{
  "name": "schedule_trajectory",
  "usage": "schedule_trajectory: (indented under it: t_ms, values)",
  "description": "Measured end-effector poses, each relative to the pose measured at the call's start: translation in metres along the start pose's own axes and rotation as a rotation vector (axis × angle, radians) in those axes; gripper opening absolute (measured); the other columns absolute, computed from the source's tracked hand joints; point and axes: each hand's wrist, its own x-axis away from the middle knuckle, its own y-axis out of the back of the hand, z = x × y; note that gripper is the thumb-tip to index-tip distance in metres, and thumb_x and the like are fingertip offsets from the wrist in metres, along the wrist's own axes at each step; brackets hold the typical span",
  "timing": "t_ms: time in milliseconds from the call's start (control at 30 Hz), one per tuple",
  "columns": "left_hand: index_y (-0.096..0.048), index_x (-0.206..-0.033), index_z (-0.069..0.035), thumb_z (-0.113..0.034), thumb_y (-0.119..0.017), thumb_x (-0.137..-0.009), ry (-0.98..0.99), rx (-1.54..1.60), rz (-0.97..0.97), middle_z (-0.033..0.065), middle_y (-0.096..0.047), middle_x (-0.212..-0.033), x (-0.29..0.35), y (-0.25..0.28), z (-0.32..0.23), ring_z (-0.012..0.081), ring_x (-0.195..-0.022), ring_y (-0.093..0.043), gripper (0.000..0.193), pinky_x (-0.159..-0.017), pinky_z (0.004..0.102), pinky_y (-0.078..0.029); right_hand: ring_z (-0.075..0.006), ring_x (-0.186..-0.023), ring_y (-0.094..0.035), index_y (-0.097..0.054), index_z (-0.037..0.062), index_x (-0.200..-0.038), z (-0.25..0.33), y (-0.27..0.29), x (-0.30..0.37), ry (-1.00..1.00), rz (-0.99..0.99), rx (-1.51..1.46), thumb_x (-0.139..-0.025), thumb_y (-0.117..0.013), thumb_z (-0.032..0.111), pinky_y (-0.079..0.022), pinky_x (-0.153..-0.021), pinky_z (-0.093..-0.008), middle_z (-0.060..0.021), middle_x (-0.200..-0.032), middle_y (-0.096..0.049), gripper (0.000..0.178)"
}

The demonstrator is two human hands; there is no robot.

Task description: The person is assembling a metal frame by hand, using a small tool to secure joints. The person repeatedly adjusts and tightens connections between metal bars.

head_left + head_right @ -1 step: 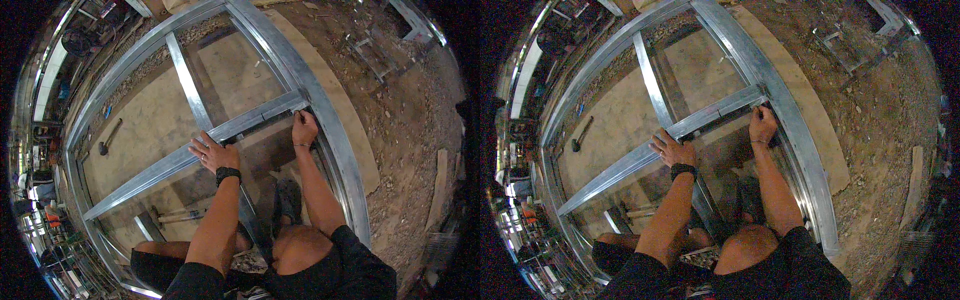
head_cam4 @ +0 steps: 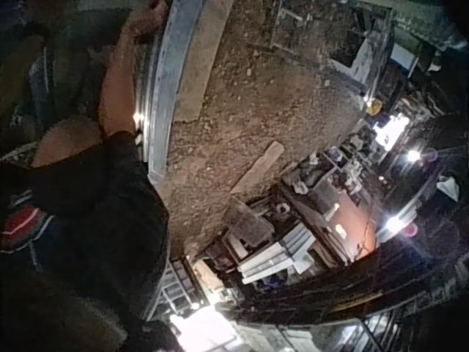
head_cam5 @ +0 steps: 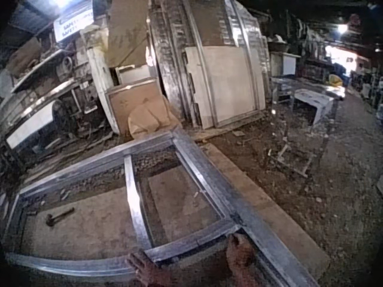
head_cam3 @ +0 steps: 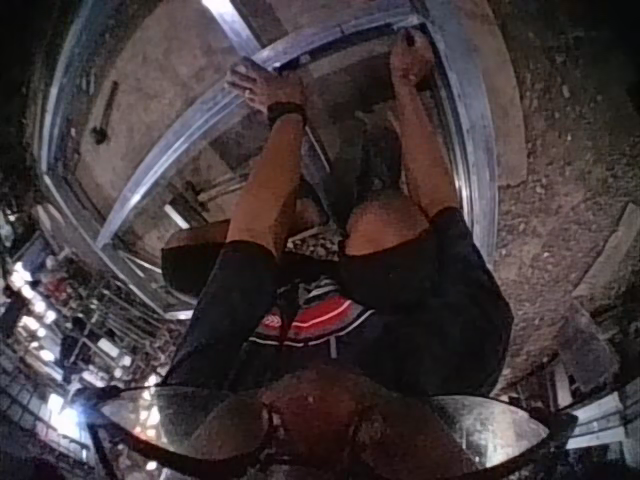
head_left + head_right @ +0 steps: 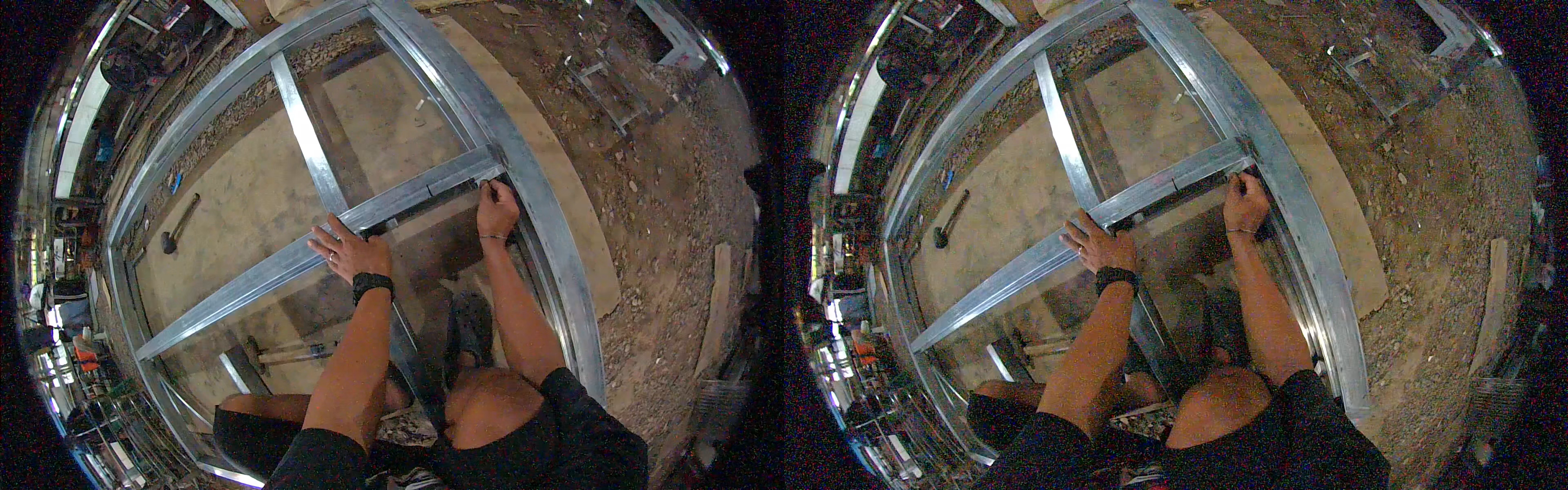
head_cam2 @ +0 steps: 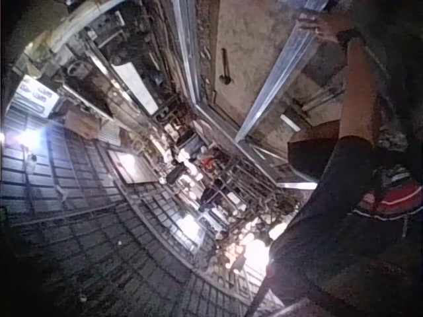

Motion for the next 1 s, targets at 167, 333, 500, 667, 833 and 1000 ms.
schedule_trajectory:
  t_ms: [167,333,500,667,833,1000]
  values:
    - [-0.025,-0.158,-0.015,-0.018,-0.071,-0.077,-0.01,-0.006,-0.005,0.0222,-0.014,-0.166,0.001,-0.001,-0.001,0.0453,-0.155,-0.004,0.093,-0.121,0.0568,-0.027,-0.0327,-0.094,-0.072,-0.074,0.0014,-0.104,0.001,0.002,-0.001,-0.006,0.01,0.068,-0.088,-0.077,0.022,-0.055,-0.085,-0.0389,-0.0158,-0.103,-0.075,0.026]
    - [-0.023,-0.159,-0.016,-0.018,-0.072,-0.077,-0.014,0.03,0.006,0.0222,-0.014,-0.167,-0.004,-0.005,-0.005,0.0456,-0.155,-0.004,0.096,-0.121,0.0561,-0.028,-0.0366,-0.089,-0.07,-0.073,0.0032,-0.102,0.003,0.0,-0.004,0.056,-0.008,0.045,-0.09,-0.074,0.022,-0.054,-0.079,-0.0436,-0.0166,-0.098,-0.073,0.022]
    - [-0.022,-0.16,-0.016,-0.018,-0.074,-0.077,-0.058,0.019,-0.031,0.0219,-0.014,-0.167,-0.006,-0.015,0.0,0.0458,-0.155,-0.005,0.097,-0.12,0.0565,-0.03,-0.0365,-0.085,-0.07,-0.072,0.0046,-0.105,0.001,-0.002,-0.002,-0.015,0.008,0.037,-0.089,-0.074,0.023,-0.054,-0.077,-0.0437,-0.016,-0.097,-0.074,0.024]
    - [-0.023,-0.159,-0.016,-0.018,-0.075,-0.078,0.004,0.007,0.019,0.022,-0.014,-0.167,-0.004,0.001,-0.009,0.0461,-0.155,-0.006,0.097,-0.12,0.0562,-0.03,-0.0305,-0.087,-0.073,-0.074,0.0018,-0.1,0.002,-0.006,-0.003,-0.027,-0.012,0.004,-0.088,-0.076,0.021,-0.055,-0.08,-0.0379,-0.0153,-0.098,-0.075,0.023]
    - [-0.023,-0.159,-0.016,-0.017,-0.074,-0.078,-0.019,0.0,0.005,0.0231,-0.014,-0.166,-0.004,0.0,-0.008,0.0464,-0.155,-0.005,0.095,-0.12,0.0561,-0.031,-0.036,-0.085,-0.072,-0.074,0.0041,-0.103,-0.007,-0.007,-0.005,0.052,-0.058,0.013,-0.088,-0.075,0.022,-0.056,-0.077,-0.0434,-0.0164,-0.097,-0.075,0.024]
    - [-0.024,-0.158,-0.016,-0.017,-0.073,-0.078,-0.015,-0.004,0.001,0.0239,-0.014,-0.166,-0.006,-0.004,-0.003,0.0466,-0.155,-0.005,0.095,-0.12,0.0558,-0.03,-0.0359,-0.087,-0.072,-0.074,0.004,-0.103,-0.001,-0.007,-0.001,0.014,-0.016,0.005,-0.088,-0.075,0.023,-0.055,-0.078,-0.0437,-0.0169,-0.099,-0.075,0.024]
